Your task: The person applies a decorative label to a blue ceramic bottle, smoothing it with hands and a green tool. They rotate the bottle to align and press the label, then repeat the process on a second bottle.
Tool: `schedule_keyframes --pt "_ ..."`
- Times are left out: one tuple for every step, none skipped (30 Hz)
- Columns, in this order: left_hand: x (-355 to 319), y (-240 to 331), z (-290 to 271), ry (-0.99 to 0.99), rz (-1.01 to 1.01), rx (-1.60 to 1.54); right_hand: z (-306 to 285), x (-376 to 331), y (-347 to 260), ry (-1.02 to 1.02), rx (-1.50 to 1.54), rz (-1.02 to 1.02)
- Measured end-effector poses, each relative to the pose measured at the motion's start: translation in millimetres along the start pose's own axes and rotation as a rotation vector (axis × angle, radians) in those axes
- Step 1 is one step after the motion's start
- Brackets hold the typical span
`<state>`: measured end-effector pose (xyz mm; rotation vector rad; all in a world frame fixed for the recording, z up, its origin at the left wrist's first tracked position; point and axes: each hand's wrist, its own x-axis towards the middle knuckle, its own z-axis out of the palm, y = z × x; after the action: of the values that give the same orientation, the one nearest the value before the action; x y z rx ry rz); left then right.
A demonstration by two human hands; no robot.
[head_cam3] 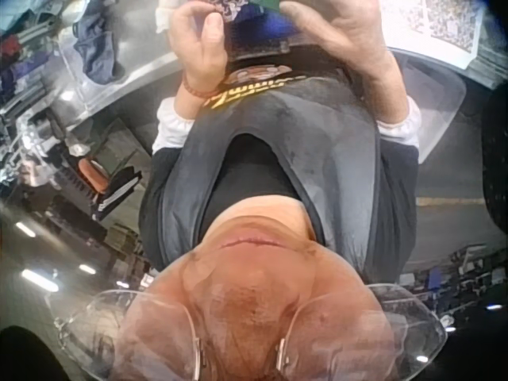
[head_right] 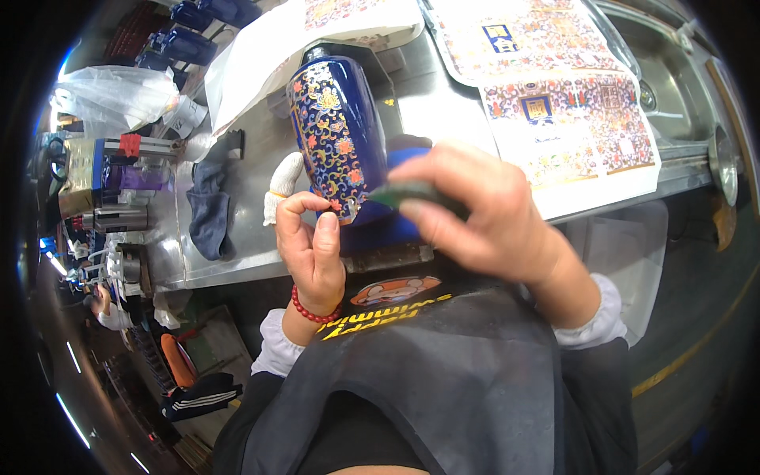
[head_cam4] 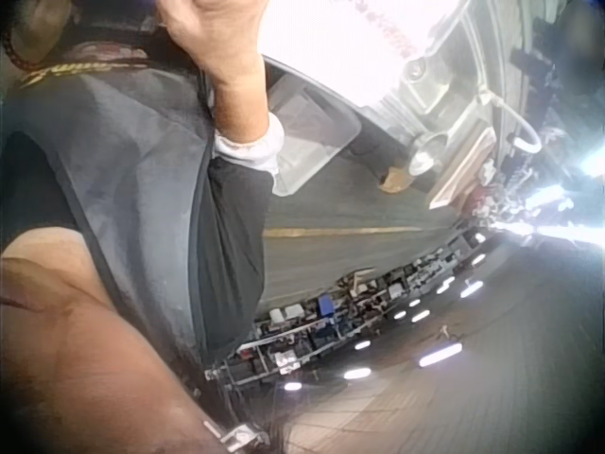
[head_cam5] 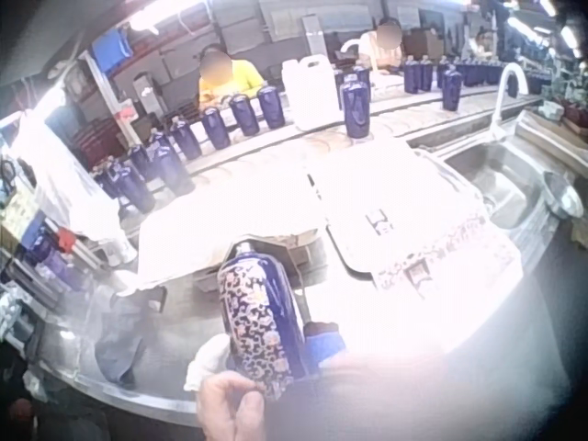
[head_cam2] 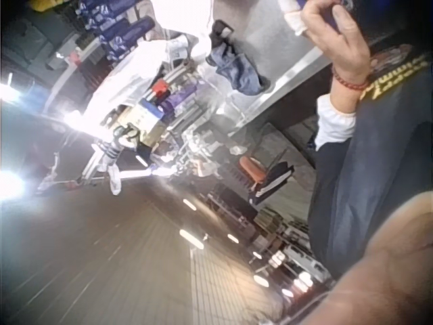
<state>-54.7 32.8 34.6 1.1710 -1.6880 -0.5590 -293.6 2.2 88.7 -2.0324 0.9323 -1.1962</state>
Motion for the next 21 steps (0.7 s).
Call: schedule_keyframes --pt "-0.5 -0.5 0.2 -0.007 -0.006 -0.006 -5.0 7.4 2.7 -0.07 0.027 0.081" --pt "-0.9 -0.1 0.2 -0.015 -0.011 -0.011 -11.4 15.2 7.2 -0.115 0.096 0.158" --pt "-0.8 0.3 1.1 -0.014 -0.008 -0.009 -16.4 23.1 12.4 -0.177 0.108 0.141" --pt "-0.5 1.5 2.0 -0.014 -0.005 -0.007 -19.5 30.8 18.1 -0.24 0.085 0.102" --pt "0.1 3.0 2.6 -0.013 -0.03 -0.043 -22.3 38.3 23.1 -0.295 0.094 0.123" --pt "0.6 4.9 3.3 -0.012 -0.056 -0.078 -22.9 45.7 27.3 -0.342 0.109 0.114" --pt "1.5 6.5 4.2 -0.011 -0.082 -0.113 -24.0 53.3 30.0 -0.413 0.119 0.156" --pt "2.3 8.2 5.1 -0.001 -0.087 -0.13 -21.9 60.8 31.6 -0.469 0.092 0.165" --pt "2.7 9.9 6.3 0.008 -0.093 -0.146 -20.4 68.6 32.1 -0.498 0.1 0.107" --pt "3.3 11.1 7.2 0.017 -0.098 -0.163 -18.0 76.0 31.5 -0.528 0.107 0.049" --pt "3.1 12.5 7.6 0.022 -0.113 -0.192 -17.2 82.9 29.9 -0.567 0.076 0.035" --pt "2.9 13.5 8.0 0.026 -0.129 -0.222 -16.2 88.4 27.9 -0.606 0.077 0.029" --pt "3.0 13.6 8.0 0.024 -0.138 -0.252 -16.2 93.1 25.8 -0.647 0.064 0.048" --pt "3.1 13.3 7.9 0.019 -0.124 -0.218 -16.3 96.3 24.2 -0.687 0.039 0.08" --pt "3.6 12.5 7.5 0.008 -0.104 -0.183 -16.0 98.4 23.2 -0.7 0.042 0.063" --pt "4.1 11.4 6.8 -0.005 -0.084 -0.147 -16.1 99.3 23.1 -0.711 0.035 0.058" --pt "4.6 10.2 6.8 -0.002 -0.067 -0.106 -15.6 99.4 24.1 -0.702 0.041 0.025" --pt "5.3 8.8 6.6 0.001 -0.051 -0.065 -15.1 98.9 25.8 -0.722 0.055 0.064" --pt "5.7 7.7 6.6 0.003 -0.035 -0.025 -14.7 98.2 28.1 -0.723 0.082 0.074" --pt "6.1 6.8 6.6 0.003 -0.022 -0.009 -14.4 97.4 30.6 -0.707 0.142 0.027" --pt "6.4 6.2 6.6 0.003 -0.009 0.006 -14.8 96.8 32.8 -0.715 0.127 0.068"
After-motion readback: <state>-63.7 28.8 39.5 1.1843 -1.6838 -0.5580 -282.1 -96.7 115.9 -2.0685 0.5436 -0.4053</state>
